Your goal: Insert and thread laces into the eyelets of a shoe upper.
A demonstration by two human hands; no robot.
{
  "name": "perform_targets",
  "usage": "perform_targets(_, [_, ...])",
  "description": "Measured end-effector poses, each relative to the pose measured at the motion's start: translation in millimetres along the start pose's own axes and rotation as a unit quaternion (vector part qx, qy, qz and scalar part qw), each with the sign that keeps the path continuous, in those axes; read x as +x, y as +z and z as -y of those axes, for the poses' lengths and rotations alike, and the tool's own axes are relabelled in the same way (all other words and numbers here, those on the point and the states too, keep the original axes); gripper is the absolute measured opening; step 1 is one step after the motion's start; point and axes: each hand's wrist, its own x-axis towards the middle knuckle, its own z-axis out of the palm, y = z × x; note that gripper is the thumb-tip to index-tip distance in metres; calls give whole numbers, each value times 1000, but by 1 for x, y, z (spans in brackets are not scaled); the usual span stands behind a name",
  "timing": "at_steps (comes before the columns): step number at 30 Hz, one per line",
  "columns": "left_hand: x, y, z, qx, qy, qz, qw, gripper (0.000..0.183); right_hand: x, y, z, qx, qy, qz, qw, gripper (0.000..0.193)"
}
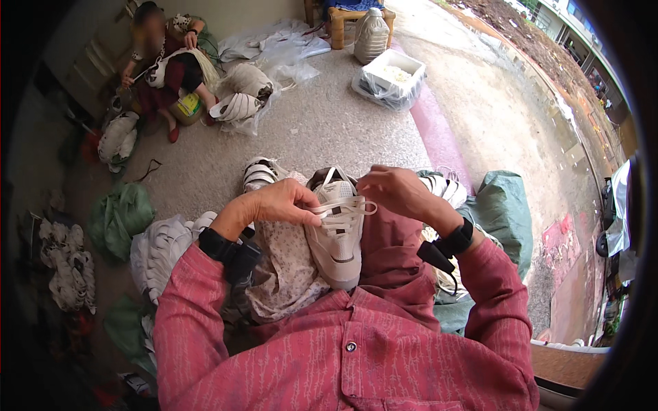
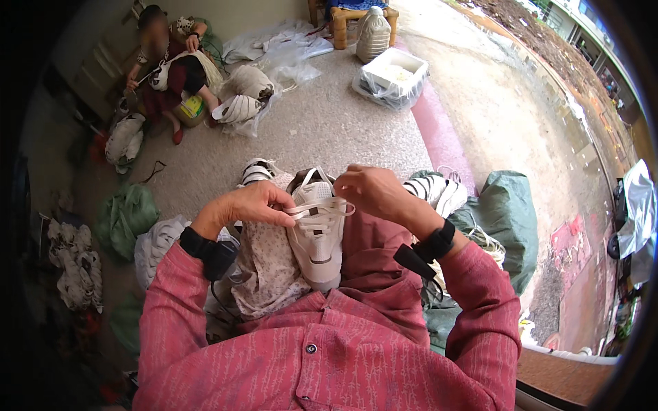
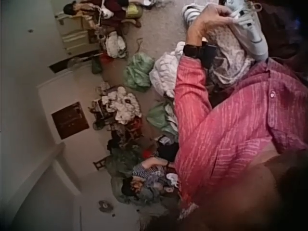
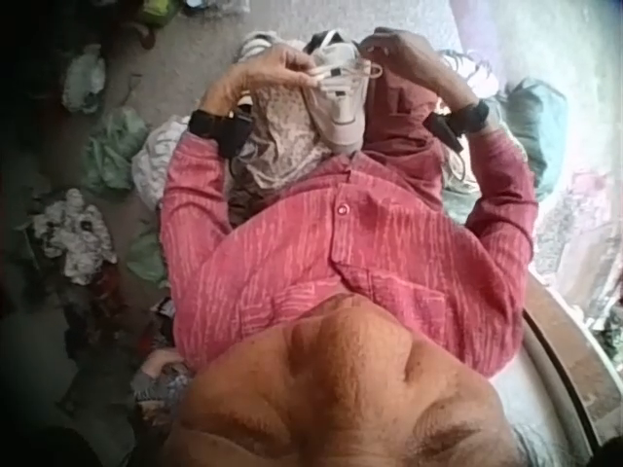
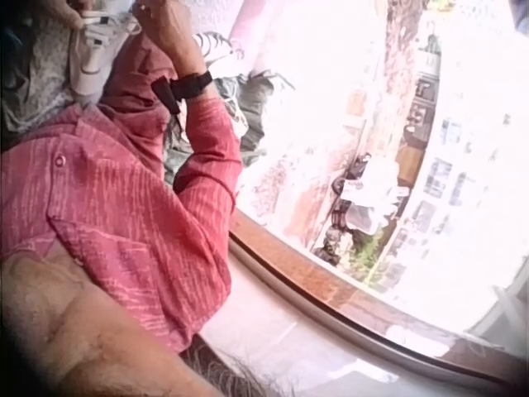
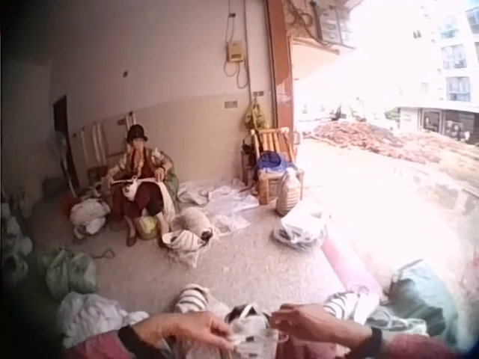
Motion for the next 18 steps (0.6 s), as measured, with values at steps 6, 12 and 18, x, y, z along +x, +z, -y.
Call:
perform_targets(6, [-2,-2,1,14,-9,3,1000,25,15,10,-6,16,-48,138,989,15])
perform_targets(12, [0,-3,6,41,7,8,999,30,12,-8,7,140,35,205,968,16])
perform_targets(18, [1,-6,4,100,4,9,995,38,20,-26,20,-71,26,261,962,24])
